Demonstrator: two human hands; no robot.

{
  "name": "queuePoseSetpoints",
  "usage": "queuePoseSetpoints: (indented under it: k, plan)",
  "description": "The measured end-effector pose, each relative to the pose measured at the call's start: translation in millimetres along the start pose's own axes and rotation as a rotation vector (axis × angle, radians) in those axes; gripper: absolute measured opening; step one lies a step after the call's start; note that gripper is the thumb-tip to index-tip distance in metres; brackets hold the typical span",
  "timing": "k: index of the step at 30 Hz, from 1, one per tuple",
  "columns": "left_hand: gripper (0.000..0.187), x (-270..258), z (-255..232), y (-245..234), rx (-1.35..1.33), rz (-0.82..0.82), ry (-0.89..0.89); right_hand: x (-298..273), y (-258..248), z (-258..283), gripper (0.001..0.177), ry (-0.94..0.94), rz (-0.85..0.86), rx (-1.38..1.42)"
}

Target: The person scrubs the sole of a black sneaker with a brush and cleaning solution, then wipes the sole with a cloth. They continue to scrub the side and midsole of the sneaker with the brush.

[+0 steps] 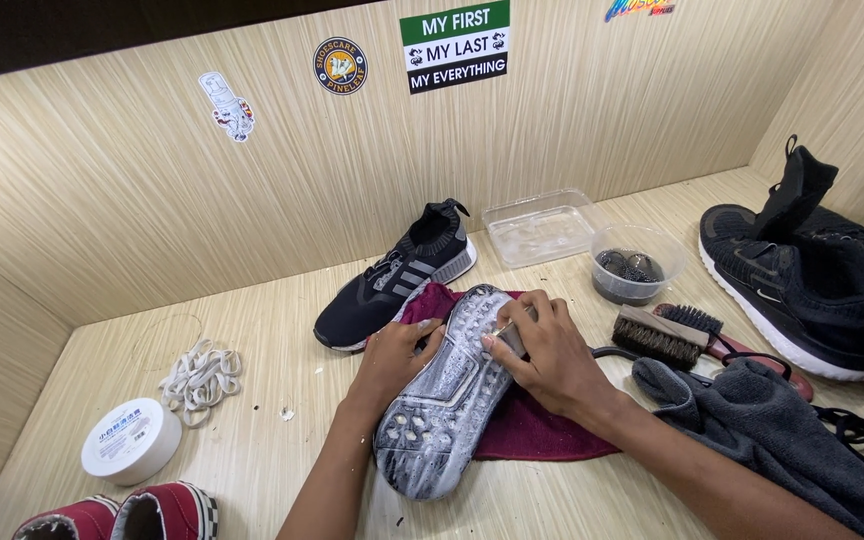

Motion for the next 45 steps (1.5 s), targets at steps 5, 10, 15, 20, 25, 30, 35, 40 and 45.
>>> queuePoseSetpoints:
  k: [5, 10, 15, 20, 25, 30, 35, 40, 45]
  plan:
    - [0.037, 0.1, 8.7, 8.6, 0.021, -0.030, 0.030, -69.9, 17.0, 67.4, 0.037, -0.557, -0.006, -0.045]
    - [0.038, -0.2, 5.2, 4.1, 0.012, -0.023, 0.030, -59.4, 5.3, 70.2, 0.044, -0.780, 0.070, 0.110]
    - [0.039, -0.8, 3.5, 2.1, -0.027, -0.015, 0.045, 7.2, 3.1, -25.3, 0.042, 0.112, -0.040, -0.070]
    - [0.036, -1.1, 4.9, 3.9, -0.021, -0.037, 0.054, -56.0, 4.4, 55.1, 0.051, -0.321, 0.037, -0.089]
    - [0.038, 0.3, 0.9, -0.7, -0.021, -0.008, 0.046, -70.8, 17.1, 72.3, 0.015, -0.925, -0.043, 0.013]
    - [0.027, -0.5, -4.9, -8.8, -0.086, -0.016, 0.108, 5.6, 10.9, -26.5, 0.046, -0.093, -0.011, -0.065]
    - [0.038, 1.8, 1.7, 3.0, 0.007, -0.023, 0.026, -63.9, 9.0, 69.4, 0.047, -0.499, -0.050, -0.079]
    - [0.040, 0.3, 0.5, 0.5, 0.002, 0.029, 0.000, -63.3, 17.4, 62.6, 0.020, -0.896, -0.029, 0.037]
    - [0.040, -1.2, 1.3, 1.9, -0.030, 0.012, 0.015, -4.1, 0.2, -5.8, 0.046, 0.004, -0.014, 0.012]
Point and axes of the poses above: each hand's wrist, its own x-axis towards the middle knuckle, its own y-axis out of the palm, z = x × y, the point moved 2 cm from there along x, towards the middle knuckle
